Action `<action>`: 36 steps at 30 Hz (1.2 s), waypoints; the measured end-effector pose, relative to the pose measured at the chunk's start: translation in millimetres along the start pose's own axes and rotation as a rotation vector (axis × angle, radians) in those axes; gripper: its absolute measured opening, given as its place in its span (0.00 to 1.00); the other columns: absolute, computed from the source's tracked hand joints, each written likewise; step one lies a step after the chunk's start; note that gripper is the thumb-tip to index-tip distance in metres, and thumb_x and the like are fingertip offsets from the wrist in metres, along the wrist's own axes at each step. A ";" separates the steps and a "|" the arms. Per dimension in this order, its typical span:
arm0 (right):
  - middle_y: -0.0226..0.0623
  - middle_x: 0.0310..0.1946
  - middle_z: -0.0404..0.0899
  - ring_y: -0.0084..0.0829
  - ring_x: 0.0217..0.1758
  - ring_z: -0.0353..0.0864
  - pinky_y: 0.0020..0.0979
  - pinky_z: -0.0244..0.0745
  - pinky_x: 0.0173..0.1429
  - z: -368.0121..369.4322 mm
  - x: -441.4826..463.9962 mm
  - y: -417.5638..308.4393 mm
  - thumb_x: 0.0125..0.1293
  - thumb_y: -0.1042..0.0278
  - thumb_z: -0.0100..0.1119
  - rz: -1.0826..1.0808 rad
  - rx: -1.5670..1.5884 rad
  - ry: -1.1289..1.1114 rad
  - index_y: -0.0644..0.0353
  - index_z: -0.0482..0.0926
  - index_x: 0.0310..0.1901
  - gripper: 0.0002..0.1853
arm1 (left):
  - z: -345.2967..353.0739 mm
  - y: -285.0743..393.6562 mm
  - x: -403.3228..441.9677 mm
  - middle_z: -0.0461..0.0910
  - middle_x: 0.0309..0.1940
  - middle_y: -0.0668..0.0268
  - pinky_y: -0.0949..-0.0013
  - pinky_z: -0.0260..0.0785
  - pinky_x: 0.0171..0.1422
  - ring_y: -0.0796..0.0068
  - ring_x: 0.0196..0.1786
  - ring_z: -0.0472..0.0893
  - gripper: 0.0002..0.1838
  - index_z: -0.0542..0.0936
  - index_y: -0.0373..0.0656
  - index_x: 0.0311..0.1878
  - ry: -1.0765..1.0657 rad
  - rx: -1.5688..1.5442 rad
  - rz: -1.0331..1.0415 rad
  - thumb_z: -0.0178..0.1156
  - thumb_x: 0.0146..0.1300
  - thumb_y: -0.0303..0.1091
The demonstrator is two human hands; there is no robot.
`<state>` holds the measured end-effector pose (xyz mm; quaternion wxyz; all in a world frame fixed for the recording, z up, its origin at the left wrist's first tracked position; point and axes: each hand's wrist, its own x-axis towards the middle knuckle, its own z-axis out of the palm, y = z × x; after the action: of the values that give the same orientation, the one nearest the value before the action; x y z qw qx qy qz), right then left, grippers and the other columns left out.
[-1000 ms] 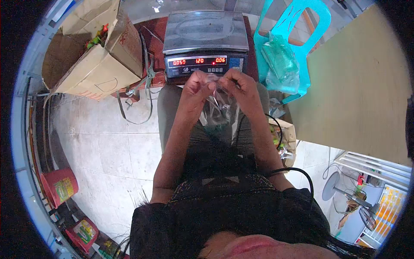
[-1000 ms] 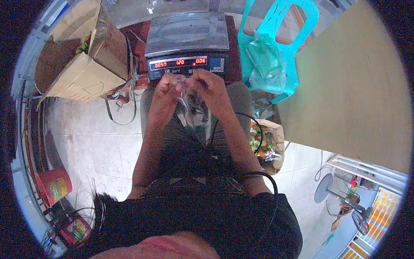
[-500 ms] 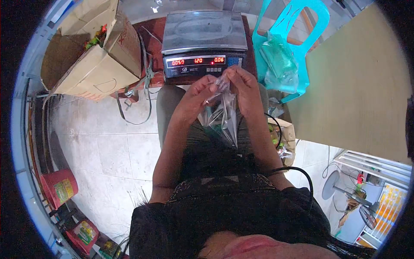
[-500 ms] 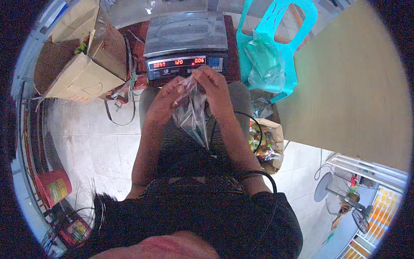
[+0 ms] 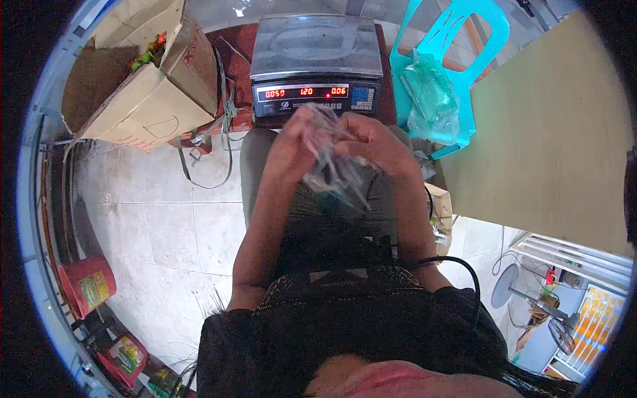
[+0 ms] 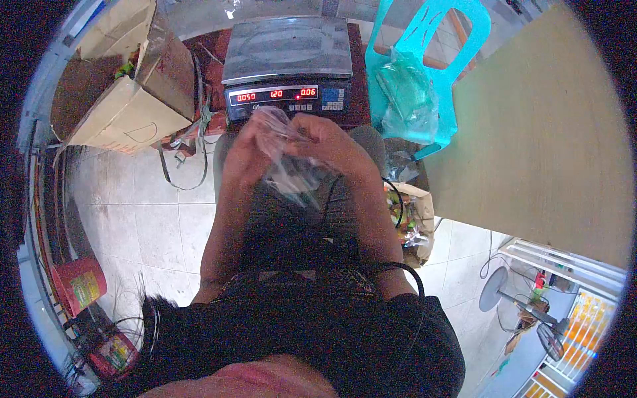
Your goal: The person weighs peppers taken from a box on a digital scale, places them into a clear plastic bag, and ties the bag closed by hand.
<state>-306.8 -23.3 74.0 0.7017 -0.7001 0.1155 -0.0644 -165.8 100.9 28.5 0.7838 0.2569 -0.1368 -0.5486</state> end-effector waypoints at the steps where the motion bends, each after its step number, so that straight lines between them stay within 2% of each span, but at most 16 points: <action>1: 0.23 0.27 0.70 0.14 0.30 0.68 0.19 0.62 0.33 -5.0 -1.1 5.0 0.67 0.61 0.60 -0.008 -0.091 -0.032 0.57 0.74 0.33 0.10 | -2.9 4.5 2.1 0.74 0.33 0.73 0.72 0.66 0.46 0.79 0.38 0.74 0.09 0.73 0.45 0.41 0.033 -0.032 0.016 0.51 0.73 0.40; 5: 0.29 0.31 0.76 0.20 0.36 0.74 0.24 0.69 0.40 -15.1 -0.1 14.5 0.69 0.62 0.57 -0.028 -0.120 0.073 0.59 0.75 0.35 0.10 | -7.0 17.1 0.4 0.75 0.34 0.73 0.72 0.69 0.45 0.77 0.39 0.76 0.11 0.73 0.44 0.41 0.037 -0.037 -0.035 0.53 0.71 0.42; 8: 0.31 0.32 0.77 0.23 0.36 0.76 0.26 0.71 0.41 -3.4 9.4 9.2 0.71 0.61 0.55 -0.108 0.423 0.268 0.59 0.74 0.35 0.11 | 41.0 27.2 -10.4 0.76 0.35 0.73 0.73 0.70 0.44 0.81 0.39 0.76 0.14 0.74 0.43 0.44 0.295 0.174 -0.072 0.55 0.70 0.46; 11: 0.25 0.23 0.74 0.22 0.29 0.76 0.24 0.72 0.35 -2.4 21.7 23.6 0.73 0.64 0.49 -0.147 0.880 0.399 0.59 0.75 0.39 0.09 | -8.6 10.2 -9.4 0.78 0.39 0.73 0.74 0.71 0.46 0.83 0.41 0.77 0.20 0.75 0.42 0.52 0.032 0.186 -0.157 0.57 0.68 0.49; 12: 0.25 0.22 0.72 0.22 0.27 0.74 0.24 0.70 0.33 -2.2 20.2 24.3 0.73 0.62 0.51 -0.133 0.881 0.337 0.57 0.74 0.38 0.09 | -41.0 4.0 -3.9 0.79 0.40 0.73 0.74 0.70 0.46 0.83 0.40 0.77 0.23 0.76 0.41 0.52 -0.113 0.168 -0.250 0.59 0.66 0.51; 15: 0.24 0.18 0.67 0.22 0.23 0.68 0.26 0.64 0.26 -4.0 12.8 25.0 0.71 0.59 0.54 -0.060 0.878 0.230 0.53 0.73 0.34 0.10 | -27.4 9.4 -14.2 0.78 0.39 0.74 0.74 0.70 0.48 0.83 0.39 0.76 0.21 0.78 0.42 0.49 -0.206 0.622 -0.309 0.60 0.66 0.50; 17: 0.22 0.15 0.62 0.20 0.20 0.64 0.26 0.60 0.22 -7.3 8.5 22.6 0.71 0.60 0.55 0.028 0.869 0.261 0.53 0.73 0.34 0.09 | -15.4 11.0 -16.8 0.78 0.37 0.74 0.75 0.69 0.48 0.83 0.38 0.75 0.17 0.79 0.43 0.46 -0.115 0.635 -0.151 0.59 0.67 0.47; 20: 0.22 0.20 0.68 0.18 0.25 0.69 0.24 0.65 0.28 -30.1 9.2 25.0 0.70 0.61 0.56 0.039 0.546 0.070 0.55 0.76 0.38 0.08 | -19.5 14.9 -7.7 0.78 0.37 0.71 0.75 0.69 0.47 0.81 0.38 0.76 0.15 0.77 0.42 0.48 -0.043 0.474 0.017 0.56 0.69 0.44; 22: 0.23 0.25 0.73 0.18 0.31 0.72 0.23 0.68 0.36 -11.5 6.9 33.9 0.69 0.61 0.57 -0.011 0.244 0.136 0.57 0.77 0.41 0.09 | -9.2 13.7 -4.5 0.78 0.37 0.70 0.75 0.69 0.46 0.80 0.38 0.76 0.14 0.76 0.41 0.48 -0.002 0.171 -0.009 0.54 0.71 0.43; 23: 0.24 0.28 0.76 0.17 0.34 0.74 0.22 0.70 0.39 -4.5 6.5 35.3 0.69 0.61 0.58 -0.035 0.093 0.166 0.58 0.78 0.43 0.10 | -4.2 12.6 -3.6 0.77 0.35 0.70 0.74 0.70 0.45 0.79 0.37 0.76 0.14 0.75 0.41 0.48 0.019 0.167 0.016 0.53 0.71 0.43; 25: 0.26 0.35 0.78 0.18 0.39 0.75 0.23 0.70 0.47 -4.7 6.3 31.8 0.68 0.61 0.59 0.087 0.025 0.034 0.59 0.79 0.45 0.11 | 2.6 9.2 -3.8 0.76 0.33 0.70 0.74 0.70 0.44 0.78 0.36 0.77 0.13 0.74 0.41 0.48 0.067 0.162 0.062 0.52 0.72 0.42; 26: 0.27 0.38 0.79 0.18 0.42 0.75 0.24 0.70 0.50 -5.1 5.8 30.8 0.68 0.61 0.60 0.147 -0.007 -0.029 0.60 0.80 0.45 0.12 | -3.2 4.2 2.8 0.73 0.29 0.72 0.74 0.70 0.38 0.79 0.34 0.76 0.14 0.74 0.43 0.48 0.178 -0.001 0.036 0.53 0.71 0.43; 29: 0.29 0.36 0.80 0.21 0.42 0.77 0.26 0.71 0.50 -12.5 7.0 39.6 0.68 0.61 0.60 0.073 0.139 0.121 0.60 0.80 0.40 0.11 | -24.8 7.5 2.8 0.72 0.29 0.72 0.74 0.70 0.35 0.80 0.31 0.75 0.14 0.74 0.44 0.48 0.121 -0.005 -0.038 0.56 0.69 0.44; 32: 0.32 0.34 0.81 0.24 0.39 0.79 0.27 0.73 0.49 -8.2 6.5 37.7 0.69 0.62 0.58 0.035 0.707 0.219 0.60 0.79 0.39 0.09 | -39.7 14.3 -3.1 0.75 0.33 0.72 0.76 0.71 0.34 0.82 0.33 0.76 0.17 0.73 0.45 0.51 -0.193 -0.158 -0.155 0.61 0.65 0.42; 35: 0.34 0.32 0.81 0.26 0.35 0.80 0.25 0.74 0.40 1.5 10.4 25.6 0.71 0.62 0.54 -0.080 0.807 0.279 0.59 0.78 0.37 0.09 | -29.6 15.1 -8.6 0.78 0.36 0.72 0.78 0.71 0.39 0.83 0.37 0.77 0.20 0.74 0.44 0.53 -0.148 0.322 -0.160 0.65 0.62 0.41; 36: 0.34 0.31 0.80 0.24 0.30 0.79 0.23 0.72 0.31 7.4 8.7 17.7 0.73 0.59 0.51 0.083 0.793 0.479 0.57 0.77 0.36 0.12 | -32.5 13.3 -11.2 0.79 0.40 0.72 0.77 0.70 0.46 0.83 0.41 0.77 0.22 0.74 0.43 0.54 -0.249 0.346 -0.177 0.66 0.61 0.41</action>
<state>-297.8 -18.2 55.7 0.8709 -0.3379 0.2685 -0.2351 -143.2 123.1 9.7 0.6538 0.3289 -0.3013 -0.6112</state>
